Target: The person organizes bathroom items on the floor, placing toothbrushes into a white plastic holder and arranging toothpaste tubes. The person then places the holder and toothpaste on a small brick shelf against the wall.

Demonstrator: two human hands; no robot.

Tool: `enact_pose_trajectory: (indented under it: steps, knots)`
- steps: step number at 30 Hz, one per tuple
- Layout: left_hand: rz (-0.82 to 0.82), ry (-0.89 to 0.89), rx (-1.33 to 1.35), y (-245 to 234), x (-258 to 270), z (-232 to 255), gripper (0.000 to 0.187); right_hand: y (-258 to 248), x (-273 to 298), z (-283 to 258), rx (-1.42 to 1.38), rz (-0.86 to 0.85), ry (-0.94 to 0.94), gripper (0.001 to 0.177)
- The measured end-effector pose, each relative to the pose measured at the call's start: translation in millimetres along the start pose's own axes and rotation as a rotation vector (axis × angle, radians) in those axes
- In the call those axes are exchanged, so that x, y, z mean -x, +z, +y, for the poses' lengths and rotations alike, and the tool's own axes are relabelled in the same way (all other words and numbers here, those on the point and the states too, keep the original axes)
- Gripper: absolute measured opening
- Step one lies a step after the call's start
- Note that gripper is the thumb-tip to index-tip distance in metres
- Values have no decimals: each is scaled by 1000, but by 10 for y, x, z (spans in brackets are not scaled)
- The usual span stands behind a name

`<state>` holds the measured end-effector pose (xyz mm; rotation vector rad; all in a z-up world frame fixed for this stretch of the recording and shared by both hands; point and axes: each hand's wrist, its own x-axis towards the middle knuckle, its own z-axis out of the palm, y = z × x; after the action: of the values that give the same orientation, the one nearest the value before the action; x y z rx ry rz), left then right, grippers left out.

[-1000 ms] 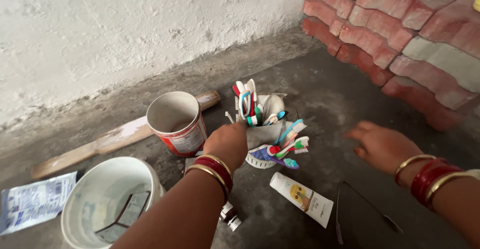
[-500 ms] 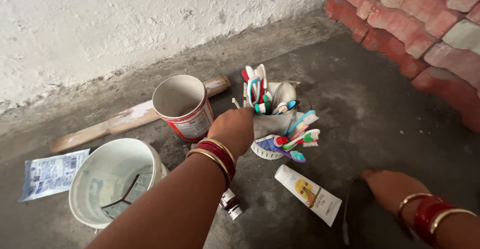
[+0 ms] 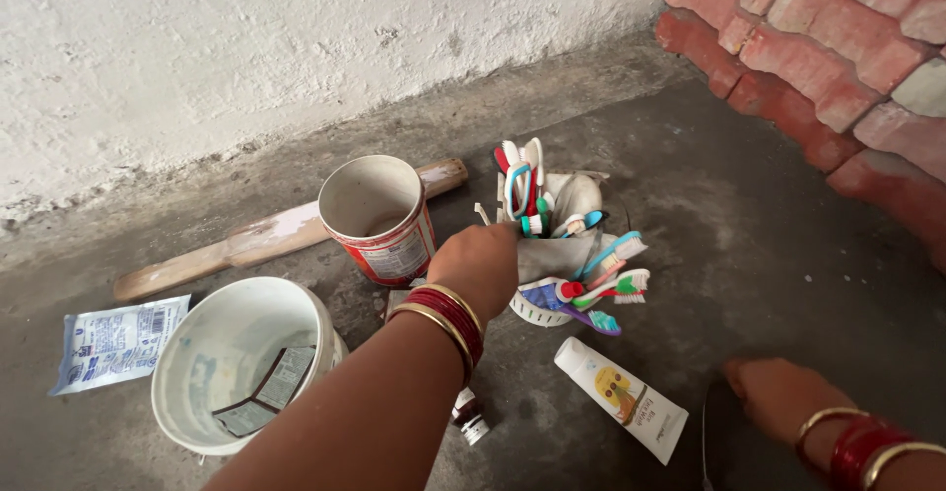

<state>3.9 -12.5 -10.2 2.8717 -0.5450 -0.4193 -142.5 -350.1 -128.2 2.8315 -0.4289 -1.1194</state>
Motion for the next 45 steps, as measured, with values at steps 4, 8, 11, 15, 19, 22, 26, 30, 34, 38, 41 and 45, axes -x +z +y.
enact_pose_trajectory:
  steps: [4,8,11,15,19,22,26,30,34,38,41,45]
  knots:
    - [31,17,-3,58,-53,-28,24,17,-101,82,-14,73,-27,25]
    - [23,0,17,47,-40,-30,23,-475,-121,183,-278,291,240,18]
    - [17,9,26,0,-4,-24,24,-852,-30,191,-315,659,212,19]
    - [-13,15,20,-59,33,-14,27,-1212,8,84,-551,1101,54,18]
    - [-23,18,15,-82,52,-7,30,-1554,3,-45,-976,1236,-437,21]
    - [-26,13,18,-90,52,-4,32,-1757,99,-183,-1095,1305,-616,13]
    - [-31,7,23,-88,62,-7,34,-1880,159,-423,-815,1475,-581,15]
    - [-32,32,8,-89,69,-19,35,-1906,233,-696,-730,1406,-408,12]
    - [-60,30,13,-115,77,-18,36,-1875,364,-882,-530,1282,-305,12]
    - [-72,38,15,-128,73,-31,37,-1814,448,-1043,-443,1137,-324,14]
    - [-51,49,39,-132,92,-44,40,-1790,477,-1106,-392,1005,-268,14]
    - [-84,37,61,-158,139,-63,54,-1777,477,-1120,-384,963,-271,18]
